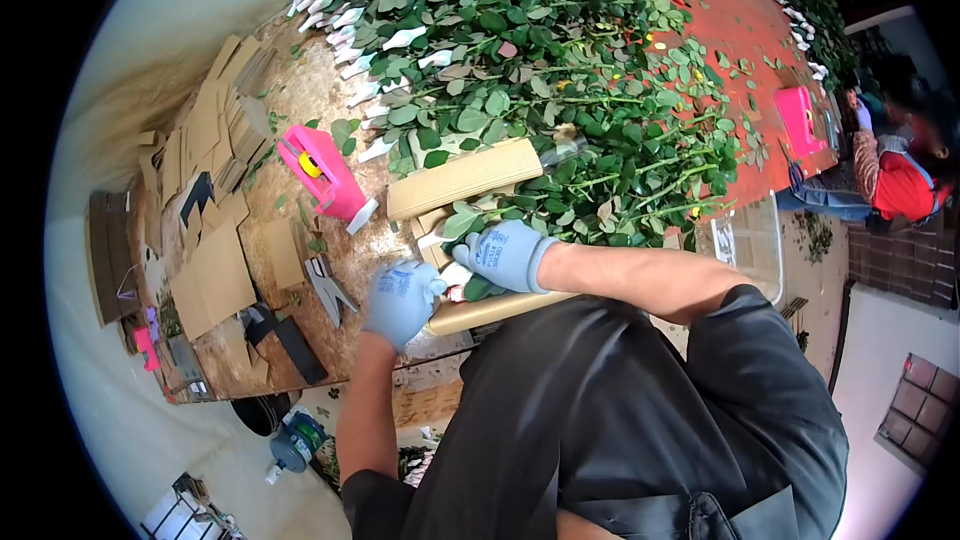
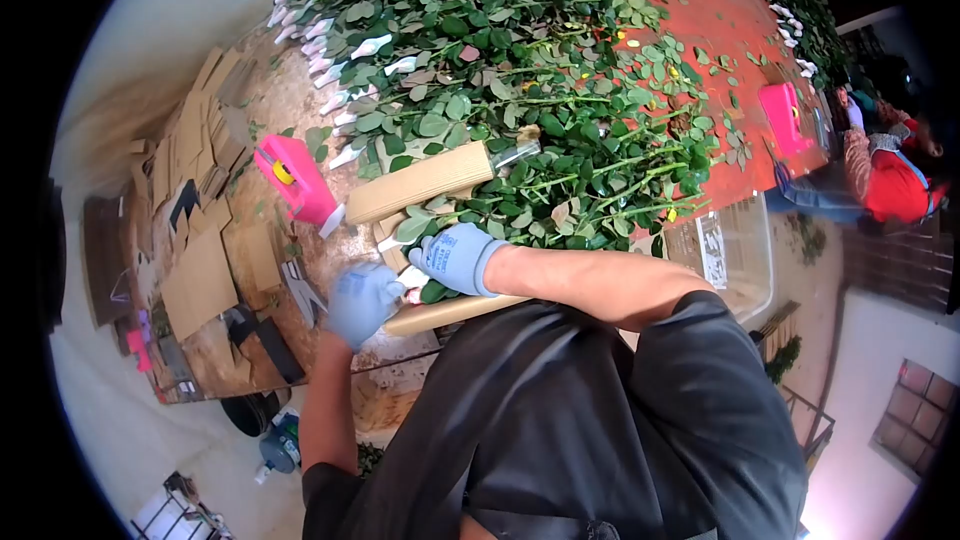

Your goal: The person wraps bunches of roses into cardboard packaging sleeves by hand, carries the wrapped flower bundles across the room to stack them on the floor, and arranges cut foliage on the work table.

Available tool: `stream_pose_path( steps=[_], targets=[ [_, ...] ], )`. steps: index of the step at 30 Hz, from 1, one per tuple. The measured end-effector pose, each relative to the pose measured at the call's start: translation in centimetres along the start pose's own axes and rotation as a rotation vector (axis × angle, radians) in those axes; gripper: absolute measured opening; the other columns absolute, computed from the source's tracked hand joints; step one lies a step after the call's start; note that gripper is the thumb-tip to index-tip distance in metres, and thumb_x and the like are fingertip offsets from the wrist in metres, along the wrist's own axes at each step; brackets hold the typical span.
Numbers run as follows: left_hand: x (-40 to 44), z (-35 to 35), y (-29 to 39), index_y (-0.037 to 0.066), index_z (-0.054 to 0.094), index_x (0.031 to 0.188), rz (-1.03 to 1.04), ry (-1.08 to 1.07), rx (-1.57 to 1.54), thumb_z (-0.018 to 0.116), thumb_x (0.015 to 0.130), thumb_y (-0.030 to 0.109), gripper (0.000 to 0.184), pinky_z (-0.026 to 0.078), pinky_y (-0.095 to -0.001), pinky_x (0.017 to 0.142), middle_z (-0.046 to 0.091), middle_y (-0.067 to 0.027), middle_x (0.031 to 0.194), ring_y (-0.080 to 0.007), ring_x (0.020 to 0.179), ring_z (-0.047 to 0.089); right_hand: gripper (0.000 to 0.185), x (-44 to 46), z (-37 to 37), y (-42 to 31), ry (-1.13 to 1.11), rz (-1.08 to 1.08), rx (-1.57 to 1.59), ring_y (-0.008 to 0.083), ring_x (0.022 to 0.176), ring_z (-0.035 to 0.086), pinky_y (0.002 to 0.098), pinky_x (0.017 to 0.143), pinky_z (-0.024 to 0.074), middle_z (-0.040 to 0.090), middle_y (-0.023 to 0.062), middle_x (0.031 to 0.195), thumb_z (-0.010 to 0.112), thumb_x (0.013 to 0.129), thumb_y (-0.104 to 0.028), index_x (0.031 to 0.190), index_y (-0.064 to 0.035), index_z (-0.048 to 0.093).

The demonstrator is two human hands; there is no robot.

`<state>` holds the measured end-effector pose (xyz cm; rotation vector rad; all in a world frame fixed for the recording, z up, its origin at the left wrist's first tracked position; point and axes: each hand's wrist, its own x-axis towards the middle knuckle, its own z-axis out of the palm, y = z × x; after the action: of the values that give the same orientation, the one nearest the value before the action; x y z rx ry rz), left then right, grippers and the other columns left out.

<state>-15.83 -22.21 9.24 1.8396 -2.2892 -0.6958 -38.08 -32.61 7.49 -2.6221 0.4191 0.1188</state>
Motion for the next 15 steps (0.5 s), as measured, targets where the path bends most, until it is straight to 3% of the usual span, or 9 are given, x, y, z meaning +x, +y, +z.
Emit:
stream_pose_path(
  steps=[4, 6, 10, 12, 14, 15],
  targets=[
    [-0.7, 0.2, -1.0, 0.009, 0.068, 0.081, -0.013, -0.024, 0.056, 0.069, 0.084, 0.026, 0.017, 0.050, -0.0496, 0.078, 0.067, -0.0161, 0.085, -0.0376, 0.084, 0.064, 0.021, 0.2, 0.4, -0.1, 0.023, -0.006, -0.001, 0.0351, 0.083, 0.072, 0.0465, 0.067, 0.0554, 0.070, 0.0159, 0.094, 0.055, 0.098, -0.022, 0.109, -0.0056, 0.061],
    [-1.4, 0.5, -2.2, 0.010, 0.073, 0.089, -0.144, -0.067, 0.004, 0.064, 0.090, 0.031, 0.022, 0.047, -0.0493, 0.086, 0.070, -0.0153, 0.089, -0.0354, 0.093, 0.066, 0.021, 0.1, 0.4, 0.0, 0.032, -0.001, -0.016, 0.0351, 0.083, 0.073, 0.0464, 0.067, 0.0553, 0.070, 0.0155, 0.093, 0.055, 0.098, -0.023, 0.109, -0.0060, 0.061],
    [-4.5, -3.1, -5.4, 0.011, 0.072, 0.084, -0.388, -0.190, 0.143, 0.070, 0.084, 0.029, 0.019, 0.049, -0.0494, 0.082, 0.069, -0.0130, 0.089, -0.0366, 0.087, 0.065, 0.022, 0.4, 0.3, 0.2, 0.003, 0.003, 0.004, 0.0350, 0.081, 0.073, 0.0466, 0.067, 0.0552, 0.071, 0.0154, 0.090, 0.055, 0.099, -0.025, 0.109, -0.0067, 0.061],
    [-4.7, -6.9, -1.6, 0.010, 0.074, 0.087, -0.287, -0.063, 0.286, 0.070, 0.085, 0.031, 0.021, 0.049, -0.0510, 0.085, 0.071, -0.0144, 0.099, -0.0378, 0.094, 0.066, 0.022, 0.3, 0.1, 0.1, 0.001, -0.006, -0.001, 0.0349, 0.080, 0.073, 0.0467, 0.067, 0.0553, 0.071, 0.0152, 0.089, 0.055, 0.100, -0.025, 0.109, -0.0069, 0.061],
    [-4.7, -4.7, 0.1, 0.005, 0.069, 0.117, 0.014, -0.028, 0.051, 0.067, 0.090, 0.043, 0.047, 0.046, -0.0514, 0.095, 0.068, -0.0159, 0.121, -0.0375, 0.109, 0.062, 0.019, 0.2, -0.7, -0.2, 0.008, -0.048, 0.007, 0.0348, 0.079, 0.073, 0.0467, 0.067, 0.0555, 0.071, 0.0143, 0.087, 0.056, 0.098, -0.023, 0.107, -0.0075, 0.062],
    [-3.8, -4.9, 3.2, 0.004, 0.065, 0.125, 0.065, -0.047, -0.035, 0.070, 0.088, 0.041, 0.052, 0.046, -0.0513, 0.096, 0.067, -0.0161, 0.125, -0.0375, 0.110, 0.062, 0.019, 0.3, -0.5, -0.2, 0.012, -0.047, 0.008, 0.0348, 0.079, 0.073, 0.0467, 0.067, 0.0555, 0.071, 0.0143, 0.087, 0.056, 0.098, -0.023, 0.107, -0.0075, 0.062]
  ],
)
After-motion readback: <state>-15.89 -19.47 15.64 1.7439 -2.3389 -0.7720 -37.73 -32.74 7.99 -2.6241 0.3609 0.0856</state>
